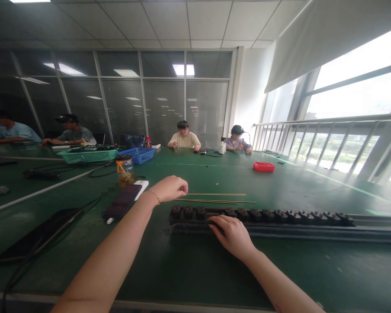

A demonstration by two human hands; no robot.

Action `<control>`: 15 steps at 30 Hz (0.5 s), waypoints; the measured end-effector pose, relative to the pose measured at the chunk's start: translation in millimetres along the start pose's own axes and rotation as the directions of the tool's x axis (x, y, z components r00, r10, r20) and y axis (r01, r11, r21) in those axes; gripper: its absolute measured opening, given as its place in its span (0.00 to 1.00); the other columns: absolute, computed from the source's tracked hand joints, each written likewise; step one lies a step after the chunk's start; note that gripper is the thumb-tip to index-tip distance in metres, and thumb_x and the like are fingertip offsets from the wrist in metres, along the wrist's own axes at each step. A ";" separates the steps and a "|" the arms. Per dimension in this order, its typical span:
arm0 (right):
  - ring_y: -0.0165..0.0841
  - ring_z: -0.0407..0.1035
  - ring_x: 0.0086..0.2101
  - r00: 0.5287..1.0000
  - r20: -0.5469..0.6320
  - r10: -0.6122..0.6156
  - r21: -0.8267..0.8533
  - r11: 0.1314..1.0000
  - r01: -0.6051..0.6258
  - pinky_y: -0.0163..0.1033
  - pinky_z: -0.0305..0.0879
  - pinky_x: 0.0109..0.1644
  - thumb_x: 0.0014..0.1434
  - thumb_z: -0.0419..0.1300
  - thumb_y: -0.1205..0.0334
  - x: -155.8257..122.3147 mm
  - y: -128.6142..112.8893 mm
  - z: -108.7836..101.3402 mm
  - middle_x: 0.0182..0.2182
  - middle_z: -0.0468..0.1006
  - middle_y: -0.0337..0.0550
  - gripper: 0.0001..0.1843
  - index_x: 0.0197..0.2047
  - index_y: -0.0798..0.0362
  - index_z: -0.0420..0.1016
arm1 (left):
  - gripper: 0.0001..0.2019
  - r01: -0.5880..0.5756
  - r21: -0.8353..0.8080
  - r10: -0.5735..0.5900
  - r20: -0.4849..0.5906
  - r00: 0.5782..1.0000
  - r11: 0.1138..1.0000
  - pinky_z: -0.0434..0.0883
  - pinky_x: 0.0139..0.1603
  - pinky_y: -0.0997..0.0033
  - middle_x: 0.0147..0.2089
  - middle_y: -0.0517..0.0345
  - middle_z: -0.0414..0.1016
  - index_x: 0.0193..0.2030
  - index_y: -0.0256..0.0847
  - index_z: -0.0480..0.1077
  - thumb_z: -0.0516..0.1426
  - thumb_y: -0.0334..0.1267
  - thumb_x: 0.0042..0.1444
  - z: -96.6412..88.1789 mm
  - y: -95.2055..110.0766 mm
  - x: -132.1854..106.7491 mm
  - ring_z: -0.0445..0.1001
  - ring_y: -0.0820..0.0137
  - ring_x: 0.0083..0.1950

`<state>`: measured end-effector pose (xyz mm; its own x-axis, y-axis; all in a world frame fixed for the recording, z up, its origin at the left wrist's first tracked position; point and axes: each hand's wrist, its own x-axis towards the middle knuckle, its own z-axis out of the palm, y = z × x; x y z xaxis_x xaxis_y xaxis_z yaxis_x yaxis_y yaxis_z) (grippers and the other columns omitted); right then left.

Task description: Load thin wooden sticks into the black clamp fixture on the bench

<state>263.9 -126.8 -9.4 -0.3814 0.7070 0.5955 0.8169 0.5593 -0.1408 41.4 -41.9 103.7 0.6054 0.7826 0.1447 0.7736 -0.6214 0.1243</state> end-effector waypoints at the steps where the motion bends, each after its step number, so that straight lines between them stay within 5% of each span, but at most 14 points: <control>1: 0.28 0.69 0.35 1.000 -0.001 -0.003 -0.003 1.000 0.003 0.31 0.62 0.38 0.59 0.46 0.59 -0.1 0.3 0.0 0.35 0.75 0.41 0.14 0.42 0.50 0.70 | 0.07 0.031 0.028 -0.029 -0.071 0.997 0.999 0.62 0.32 0.77 0.32 0.60 0.75 0.31 0.43 0.72 0.53 0.37 0.48 0.9 -4.7 2.0 0.71 0.72 0.33; 4: 0.27 0.69 0.35 1.000 -0.001 -0.001 -0.006 1.000 0.001 0.31 0.62 0.38 0.59 0.46 0.59 -0.1 0.6 -0.1 0.35 0.75 0.41 0.14 0.42 0.50 0.70 | 0.08 0.087 0.078 -0.073 -0.169 0.983 0.993 0.63 0.33 0.76 0.33 0.60 0.75 0.32 0.43 0.72 0.51 0.37 0.50 15.9 -23.1 9.9 0.70 0.72 0.34; 10: 0.28 0.68 0.36 1.000 0.017 0.018 0.018 1.000 -0.018 0.32 0.62 0.38 0.59 0.45 0.58 -0.1 0.2 -0.8 0.36 0.75 0.41 0.14 0.42 0.50 0.69 | 0.08 0.147 0.070 -0.143 -0.060 0.988 0.987 0.64 0.35 0.75 0.34 0.59 0.75 0.31 0.43 0.73 0.52 0.34 0.49 71.1 -52.6 22.0 0.71 0.71 0.35; 15: 0.28 0.69 0.35 0.999 0.021 0.028 0.012 1.000 -0.028 0.32 0.62 0.38 0.59 0.46 0.58 -0.1 0.1 -3.3 0.35 0.75 0.40 0.14 0.42 0.49 0.69 | 0.08 0.176 0.088 -0.170 -0.068 0.983 0.981 0.64 0.37 0.74 0.36 0.58 0.73 0.31 0.43 0.72 0.52 0.35 0.51 97.9 -63.7 25.8 0.71 0.69 0.38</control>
<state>265.4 -128.2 -6.9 -0.3676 0.7312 0.5747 0.8220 0.5444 -0.1669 26.1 21.5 3.4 0.4509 0.8725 0.1882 0.8812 -0.4686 0.0614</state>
